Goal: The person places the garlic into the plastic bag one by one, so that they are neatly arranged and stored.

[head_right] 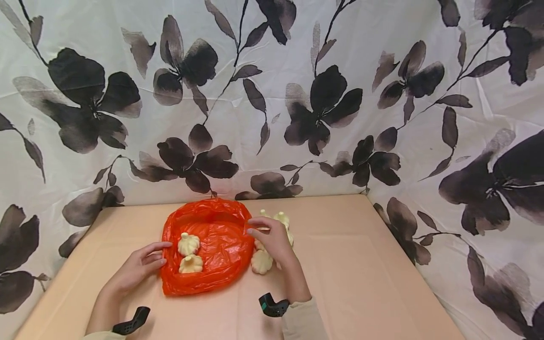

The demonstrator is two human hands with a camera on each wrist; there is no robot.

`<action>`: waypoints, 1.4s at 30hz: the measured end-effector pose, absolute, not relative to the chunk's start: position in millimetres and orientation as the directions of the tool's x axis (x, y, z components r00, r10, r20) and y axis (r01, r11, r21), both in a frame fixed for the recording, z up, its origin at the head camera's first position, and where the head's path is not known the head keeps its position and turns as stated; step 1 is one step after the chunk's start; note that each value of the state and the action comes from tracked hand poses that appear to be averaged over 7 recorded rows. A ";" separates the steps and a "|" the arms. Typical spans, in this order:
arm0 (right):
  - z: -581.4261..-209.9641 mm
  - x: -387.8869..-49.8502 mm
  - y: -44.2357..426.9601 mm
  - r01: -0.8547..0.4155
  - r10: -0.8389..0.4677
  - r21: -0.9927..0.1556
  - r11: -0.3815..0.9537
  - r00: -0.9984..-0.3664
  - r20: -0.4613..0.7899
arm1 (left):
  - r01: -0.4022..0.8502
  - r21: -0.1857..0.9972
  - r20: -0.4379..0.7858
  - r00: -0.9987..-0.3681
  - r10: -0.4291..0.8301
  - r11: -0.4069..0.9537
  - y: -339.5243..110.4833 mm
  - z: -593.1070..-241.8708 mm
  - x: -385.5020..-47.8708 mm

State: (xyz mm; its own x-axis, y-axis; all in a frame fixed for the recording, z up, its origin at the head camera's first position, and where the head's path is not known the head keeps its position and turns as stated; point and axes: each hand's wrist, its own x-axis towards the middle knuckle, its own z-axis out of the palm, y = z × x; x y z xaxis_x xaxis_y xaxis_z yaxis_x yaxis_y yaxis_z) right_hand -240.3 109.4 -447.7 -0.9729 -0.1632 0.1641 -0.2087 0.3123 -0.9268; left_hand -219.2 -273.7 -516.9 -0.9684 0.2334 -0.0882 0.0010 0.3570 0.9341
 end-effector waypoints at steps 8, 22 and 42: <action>-449.3 -236.7 119.4 -0.214 -0.128 -0.922 0.324 -0.975 0.181 | 0.005 0.934 -0.084 -0.969 0.234 0.357 -275.6 -517.1 -216.8; -449.1 -230.4 130.3 -0.234 -0.126 -0.925 0.300 -0.971 0.204 | -0.004 0.928 -0.098 -0.967 0.235 0.372 -277.4 -512.6 -215.7; -461.2 -221.9 142.3 -0.188 -0.053 -0.921 0.341 -0.982 0.181 | -0.009 0.929 -0.104 -0.966 0.236 0.370 -281.0 -516.3 -214.4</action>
